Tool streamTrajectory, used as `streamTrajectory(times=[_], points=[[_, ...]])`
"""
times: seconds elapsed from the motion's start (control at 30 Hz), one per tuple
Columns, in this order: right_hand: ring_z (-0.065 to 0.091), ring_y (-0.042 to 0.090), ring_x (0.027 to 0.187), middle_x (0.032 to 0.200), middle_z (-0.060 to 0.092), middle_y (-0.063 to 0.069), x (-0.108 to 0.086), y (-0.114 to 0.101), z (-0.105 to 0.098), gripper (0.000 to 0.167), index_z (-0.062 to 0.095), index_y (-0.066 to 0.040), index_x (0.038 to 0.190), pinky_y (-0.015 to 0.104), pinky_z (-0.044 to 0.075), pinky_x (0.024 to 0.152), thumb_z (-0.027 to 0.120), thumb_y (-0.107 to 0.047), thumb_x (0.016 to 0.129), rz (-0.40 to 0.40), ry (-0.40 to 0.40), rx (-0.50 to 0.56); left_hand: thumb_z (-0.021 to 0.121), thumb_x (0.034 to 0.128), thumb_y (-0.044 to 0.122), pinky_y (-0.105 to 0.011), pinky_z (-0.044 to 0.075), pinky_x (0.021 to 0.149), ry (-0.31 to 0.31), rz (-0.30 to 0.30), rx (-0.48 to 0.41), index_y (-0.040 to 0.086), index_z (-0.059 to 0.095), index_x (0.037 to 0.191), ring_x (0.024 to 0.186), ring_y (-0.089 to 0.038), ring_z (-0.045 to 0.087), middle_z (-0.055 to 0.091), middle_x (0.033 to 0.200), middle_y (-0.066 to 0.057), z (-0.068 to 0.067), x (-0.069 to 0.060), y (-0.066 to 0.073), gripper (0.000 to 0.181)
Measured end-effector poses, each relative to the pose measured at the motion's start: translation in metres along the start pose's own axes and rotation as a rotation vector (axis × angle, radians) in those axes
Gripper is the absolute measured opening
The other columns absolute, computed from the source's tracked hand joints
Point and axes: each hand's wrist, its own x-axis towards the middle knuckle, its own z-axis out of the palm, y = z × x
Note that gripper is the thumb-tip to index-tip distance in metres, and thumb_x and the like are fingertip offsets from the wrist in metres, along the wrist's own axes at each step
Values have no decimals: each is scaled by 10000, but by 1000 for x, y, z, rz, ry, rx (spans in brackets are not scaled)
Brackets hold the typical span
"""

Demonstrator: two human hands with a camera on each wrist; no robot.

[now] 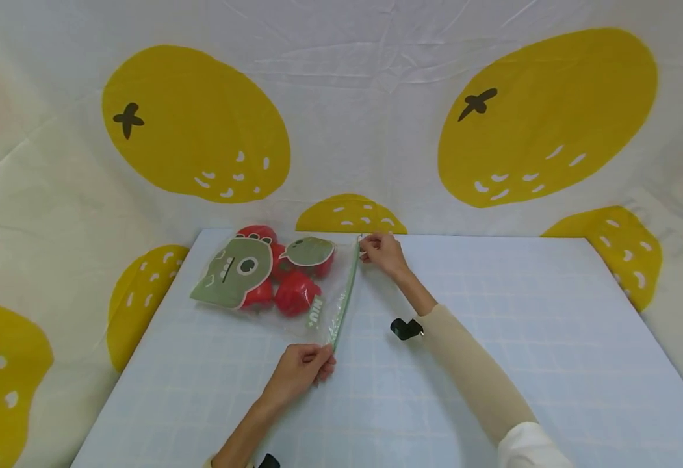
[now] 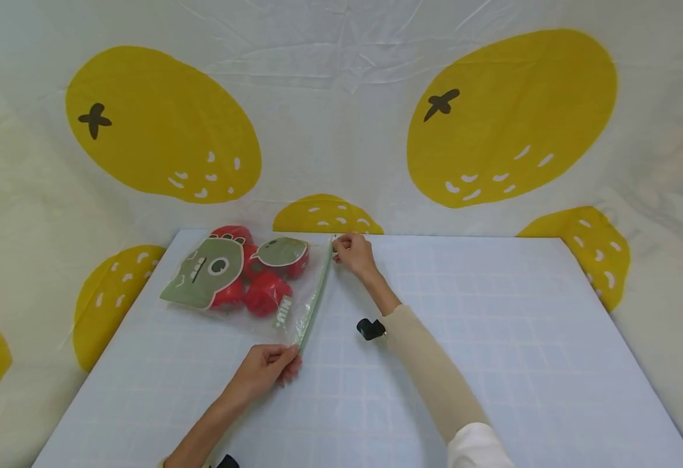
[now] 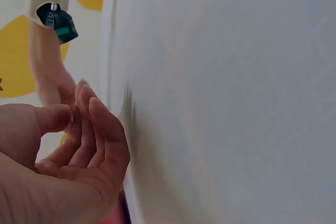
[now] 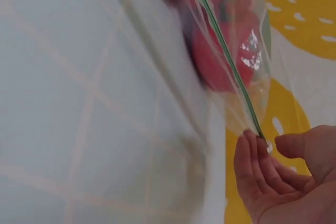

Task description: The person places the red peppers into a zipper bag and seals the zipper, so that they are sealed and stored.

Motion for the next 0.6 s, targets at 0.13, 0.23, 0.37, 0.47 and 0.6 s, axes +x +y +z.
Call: streamTrajectory(times=[0.13,0.23,0.37,0.47,0.6], points=[[751,303,829,1077,714,275,-6,1,-4,259,632,115,1193,424,620,815,600,-80,1026,-16,10,-19,657,1021,301,-226,496,494,-1,-3,82,-7,754,796,563,-117,594,696,668,-48,-4,1,4,393],[750,332,832,1049,716,275,-11,3,-9,222,640,107,1148,403,626,787,619,-64,1009,-49,23,-25,657,1021,296,-229,485,483,-9,2,96,-6,752,794,555,-130,579,680,653,-45,-6,3,8,389],[745,322,816,999,718,249,-19,5,-16,194,650,78,1090,302,617,728,654,-92,995,-90,32,-61,665,1018,261,-218,471,471,-6,23,90,-21,745,819,549,-144,564,669,660,-61,-8,7,13,354],[736,281,791,961,719,217,-24,6,-20,185,658,50,1059,218,575,678,679,-120,988,-110,43,-86,671,1016,249,-215,464,462,4,29,80,-27,735,829,537,-161,565,666,672,-93,-11,10,17,340],[731,284,797,935,717,197,-31,6,-24,179,660,41,1043,178,553,665,702,-120,977,-132,63,-71,674,1014,249,-220,457,456,20,37,74,-29,726,828,530,-195,565,660,695,-154,-15,14,22,338]])
